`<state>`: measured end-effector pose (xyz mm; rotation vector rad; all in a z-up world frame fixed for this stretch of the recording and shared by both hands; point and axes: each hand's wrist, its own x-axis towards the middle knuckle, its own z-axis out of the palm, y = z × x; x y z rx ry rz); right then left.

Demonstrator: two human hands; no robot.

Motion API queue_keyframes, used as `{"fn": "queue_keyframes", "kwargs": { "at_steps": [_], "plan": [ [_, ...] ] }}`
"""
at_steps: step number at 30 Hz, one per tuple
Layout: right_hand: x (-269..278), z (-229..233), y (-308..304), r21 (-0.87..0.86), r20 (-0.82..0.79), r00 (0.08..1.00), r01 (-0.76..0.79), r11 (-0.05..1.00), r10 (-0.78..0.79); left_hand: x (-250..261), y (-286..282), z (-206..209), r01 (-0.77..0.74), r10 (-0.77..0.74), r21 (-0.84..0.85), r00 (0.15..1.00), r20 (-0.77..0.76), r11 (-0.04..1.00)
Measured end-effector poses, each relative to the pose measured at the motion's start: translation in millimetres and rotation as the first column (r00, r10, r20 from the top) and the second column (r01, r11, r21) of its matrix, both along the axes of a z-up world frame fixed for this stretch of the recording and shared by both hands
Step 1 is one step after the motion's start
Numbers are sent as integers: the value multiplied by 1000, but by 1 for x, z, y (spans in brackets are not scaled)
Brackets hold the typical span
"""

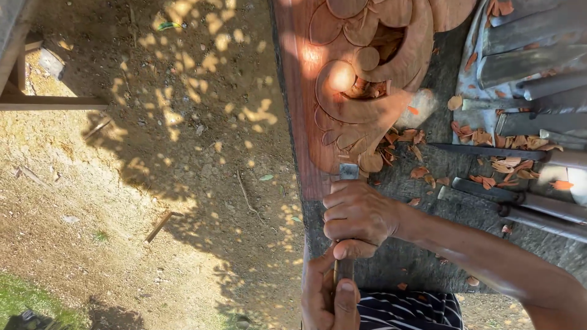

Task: Carving intricate floral patterns into a wooden panel using various chisels and a hammer.

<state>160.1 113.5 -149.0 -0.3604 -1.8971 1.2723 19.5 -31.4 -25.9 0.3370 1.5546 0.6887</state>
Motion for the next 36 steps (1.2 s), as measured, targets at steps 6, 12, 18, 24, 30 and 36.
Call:
{"fn": "queue_keyframes", "kwargs": {
  "at_steps": [6,12,18,24,30,36],
  "plan": [
    [-2,-8,-8,-43,37,999,-4,999,5,1,-3,-6,82,-71,136,994,-84,987],
    [-3,-6,-3,-48,29,1000,-1,999,2,0,0,-11,181,-162,114,974,-160,977],
    [-4,-7,-4,-35,86,996,14,999,-11,0,3,-21,147,-141,192,989,-46,970],
    [-6,0,4,-12,153,986,76,997,-73,-7,4,-30,222,-202,180,972,-121,958],
    [-6,1,2,15,154,988,0,1000,-2,-11,16,-17,177,-172,183,984,-39,967],
    [-6,-5,-4,-43,127,983,136,990,-129,-2,18,-17,212,-209,204,977,-37,956]
  ]
}}
